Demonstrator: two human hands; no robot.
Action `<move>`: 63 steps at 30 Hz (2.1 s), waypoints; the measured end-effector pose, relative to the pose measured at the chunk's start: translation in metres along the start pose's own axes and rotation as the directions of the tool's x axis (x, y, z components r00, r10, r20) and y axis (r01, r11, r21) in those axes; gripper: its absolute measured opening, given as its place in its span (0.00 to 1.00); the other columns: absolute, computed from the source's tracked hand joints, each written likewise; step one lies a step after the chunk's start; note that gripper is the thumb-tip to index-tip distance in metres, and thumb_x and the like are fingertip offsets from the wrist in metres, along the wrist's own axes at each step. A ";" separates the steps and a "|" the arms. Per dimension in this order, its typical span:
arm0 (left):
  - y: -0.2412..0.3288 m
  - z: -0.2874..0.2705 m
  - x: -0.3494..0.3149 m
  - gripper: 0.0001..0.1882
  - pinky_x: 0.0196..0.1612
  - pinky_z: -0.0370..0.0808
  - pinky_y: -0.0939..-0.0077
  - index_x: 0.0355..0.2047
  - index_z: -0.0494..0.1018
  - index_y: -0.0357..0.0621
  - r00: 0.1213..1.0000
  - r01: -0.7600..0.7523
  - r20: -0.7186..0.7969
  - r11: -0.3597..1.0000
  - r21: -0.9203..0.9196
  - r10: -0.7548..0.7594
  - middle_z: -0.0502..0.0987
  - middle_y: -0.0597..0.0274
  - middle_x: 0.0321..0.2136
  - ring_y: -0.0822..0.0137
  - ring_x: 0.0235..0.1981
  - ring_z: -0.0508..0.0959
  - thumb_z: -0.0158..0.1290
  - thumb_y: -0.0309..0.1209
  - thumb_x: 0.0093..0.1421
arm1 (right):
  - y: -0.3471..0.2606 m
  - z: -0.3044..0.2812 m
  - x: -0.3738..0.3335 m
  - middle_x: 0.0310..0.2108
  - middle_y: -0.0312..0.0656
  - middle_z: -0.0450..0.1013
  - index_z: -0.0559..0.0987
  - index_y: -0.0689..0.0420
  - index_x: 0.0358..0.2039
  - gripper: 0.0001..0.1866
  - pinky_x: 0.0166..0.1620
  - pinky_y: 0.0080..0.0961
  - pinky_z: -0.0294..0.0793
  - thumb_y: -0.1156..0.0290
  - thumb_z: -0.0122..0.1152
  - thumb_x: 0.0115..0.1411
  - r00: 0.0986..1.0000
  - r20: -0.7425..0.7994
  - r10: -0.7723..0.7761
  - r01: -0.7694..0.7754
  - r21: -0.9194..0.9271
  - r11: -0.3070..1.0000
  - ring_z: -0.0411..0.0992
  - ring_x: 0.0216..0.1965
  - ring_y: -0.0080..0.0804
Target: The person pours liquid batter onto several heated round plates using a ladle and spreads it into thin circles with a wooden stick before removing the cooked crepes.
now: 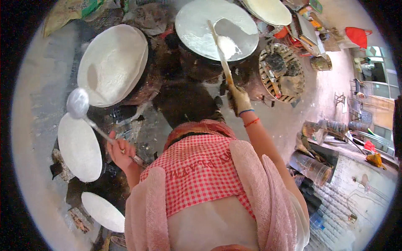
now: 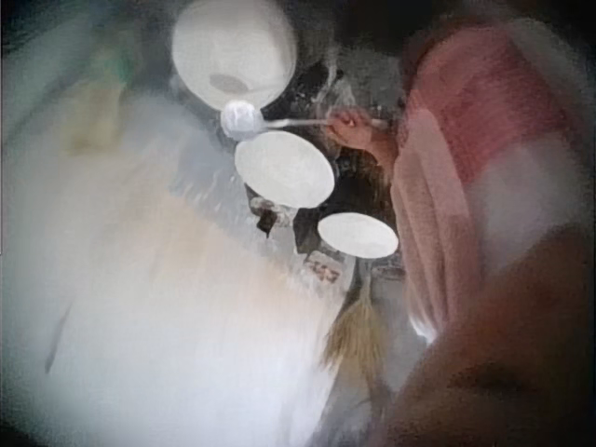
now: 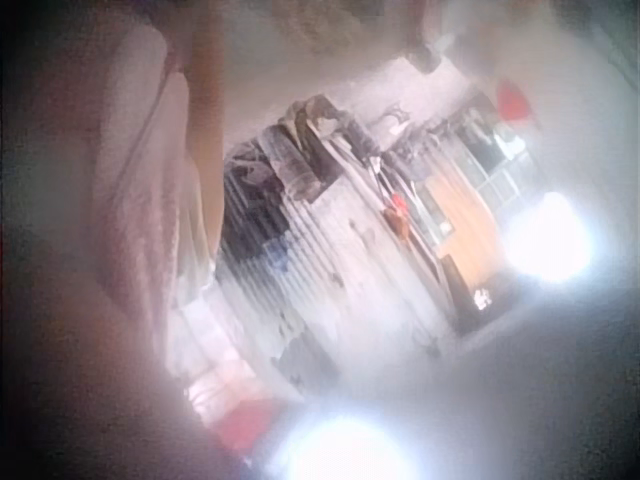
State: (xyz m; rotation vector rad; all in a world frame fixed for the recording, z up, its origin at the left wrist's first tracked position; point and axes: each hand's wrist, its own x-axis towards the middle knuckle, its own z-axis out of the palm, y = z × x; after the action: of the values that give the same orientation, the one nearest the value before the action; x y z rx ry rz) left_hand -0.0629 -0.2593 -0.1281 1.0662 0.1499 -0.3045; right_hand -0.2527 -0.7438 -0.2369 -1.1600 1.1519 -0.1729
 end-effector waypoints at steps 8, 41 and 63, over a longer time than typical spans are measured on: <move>0.010 0.059 0.019 0.19 0.13 0.58 0.81 0.64 0.65 0.42 0.991 -0.109 0.063 0.990 -0.088 0.115 0.64 0.69 0.23 0.79 0.15 0.58 0.43 0.32 0.76 | -0.058 -0.107 0.100 0.40 0.59 0.81 0.83 0.60 0.46 0.31 0.48 0.50 0.76 0.42 0.52 0.67 0.868 -0.373 -0.329 0.068 -0.566 0.822 0.78 0.46 0.60; -0.093 0.289 -0.095 0.17 0.15 0.52 0.83 0.59 0.66 0.39 0.961 -0.220 -0.185 0.973 -0.066 0.205 0.53 0.76 0.20 0.81 0.16 0.51 0.44 0.34 0.76 | -0.167 -0.185 0.164 0.44 0.47 0.80 0.71 0.56 0.66 0.27 0.47 0.27 0.79 0.59 0.59 0.69 0.865 0.402 -0.302 0.484 -0.501 0.717 0.78 0.45 0.35; -0.037 0.199 0.014 0.19 0.11 0.56 0.80 0.62 0.66 0.41 0.994 0.054 -0.103 0.971 0.234 -0.031 0.57 0.73 0.18 0.80 0.11 0.56 0.45 0.31 0.74 | -0.100 -0.034 0.079 0.56 0.44 0.76 0.75 0.61 0.63 0.23 0.57 0.24 0.70 0.70 0.59 0.69 0.926 -0.014 -0.378 0.366 -0.215 0.905 0.72 0.55 0.30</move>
State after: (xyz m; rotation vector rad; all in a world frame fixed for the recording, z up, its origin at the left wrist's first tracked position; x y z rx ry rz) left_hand -0.0667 -0.4531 -0.0679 1.3165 0.2295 -0.3139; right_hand -0.2002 -0.8610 -0.2053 -1.5680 1.0021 -0.3865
